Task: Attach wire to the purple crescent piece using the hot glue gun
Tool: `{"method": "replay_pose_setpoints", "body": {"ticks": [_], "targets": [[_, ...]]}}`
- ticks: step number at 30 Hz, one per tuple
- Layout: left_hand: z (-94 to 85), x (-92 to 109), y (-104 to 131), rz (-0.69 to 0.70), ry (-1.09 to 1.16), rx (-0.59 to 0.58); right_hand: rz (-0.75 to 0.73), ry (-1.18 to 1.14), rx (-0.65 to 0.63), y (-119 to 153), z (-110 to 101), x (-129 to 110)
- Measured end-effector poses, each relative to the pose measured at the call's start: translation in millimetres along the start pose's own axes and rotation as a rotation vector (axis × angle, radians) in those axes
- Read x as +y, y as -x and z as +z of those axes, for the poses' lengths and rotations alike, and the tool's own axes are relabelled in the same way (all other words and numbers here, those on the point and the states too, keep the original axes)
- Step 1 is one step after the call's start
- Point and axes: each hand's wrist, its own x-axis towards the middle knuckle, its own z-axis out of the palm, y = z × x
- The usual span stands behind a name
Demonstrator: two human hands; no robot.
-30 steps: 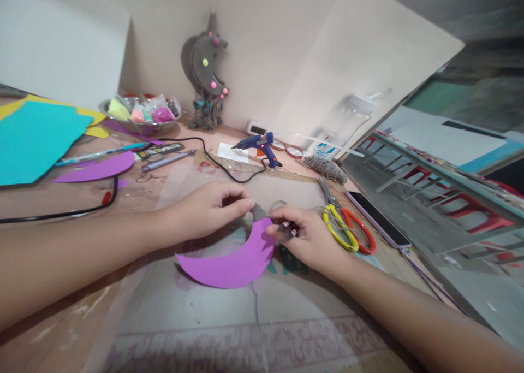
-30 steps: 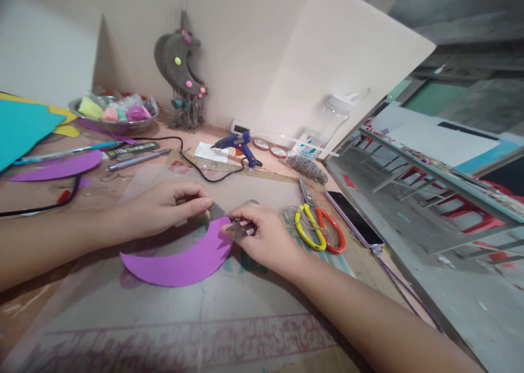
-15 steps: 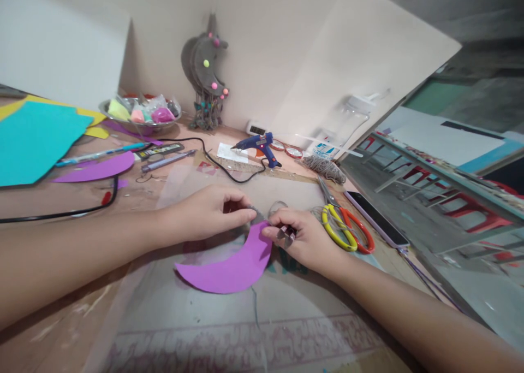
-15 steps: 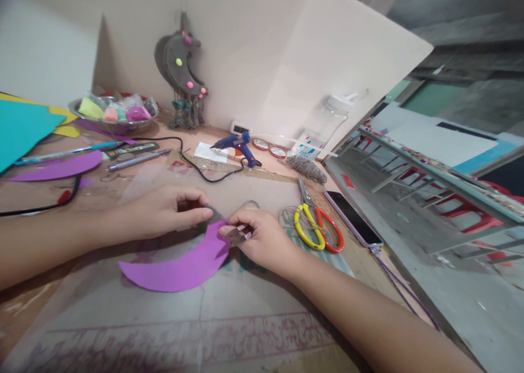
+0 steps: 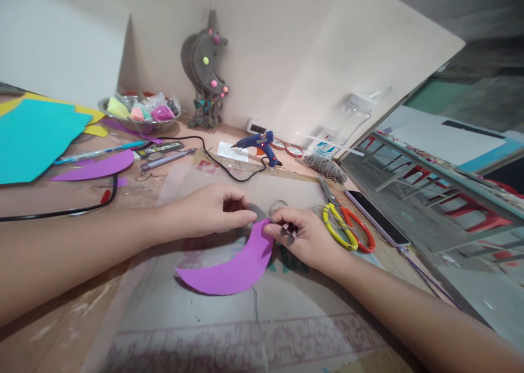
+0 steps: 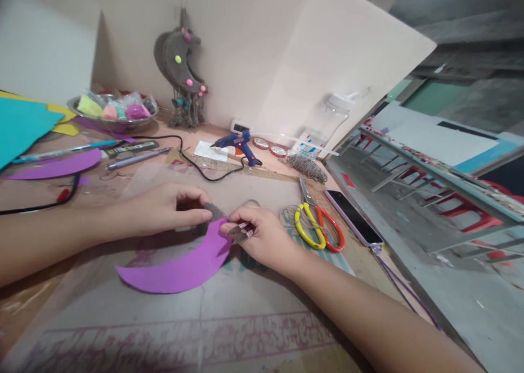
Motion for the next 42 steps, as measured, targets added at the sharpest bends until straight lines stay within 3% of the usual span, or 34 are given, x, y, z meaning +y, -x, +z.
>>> {"method": "replay_pose_setpoints", "body": {"ticks": [10, 19, 25, 32, 36, 42], "targets": [[-1.5, -1, 1, -0.050, 0.068, -0.030, 0.041, -0.027, -0.011, 0, 1, 2], [-1.8, 4, 0, -0.074, 0.044, 0.037, 0.018, -0.026, -0.041, 0, 2, 5], [-0.6, 3, 0, -0.027, -0.020, 0.073, -0.175, 0.186, 0.200, 6, -4, 13], [-0.5, -1, -1, -0.010, -0.056, 0.093, -0.363, 0.487, 0.202, 8, -7, 3], [-1.0, 0, -1, -0.012, -0.072, 0.092, -0.429, 0.549, 0.263, 9, -5, 2], [0.2, -2, -1, -0.010, -0.047, 0.094, -0.470, 0.620, 0.207, 7, -6, 3]]}}
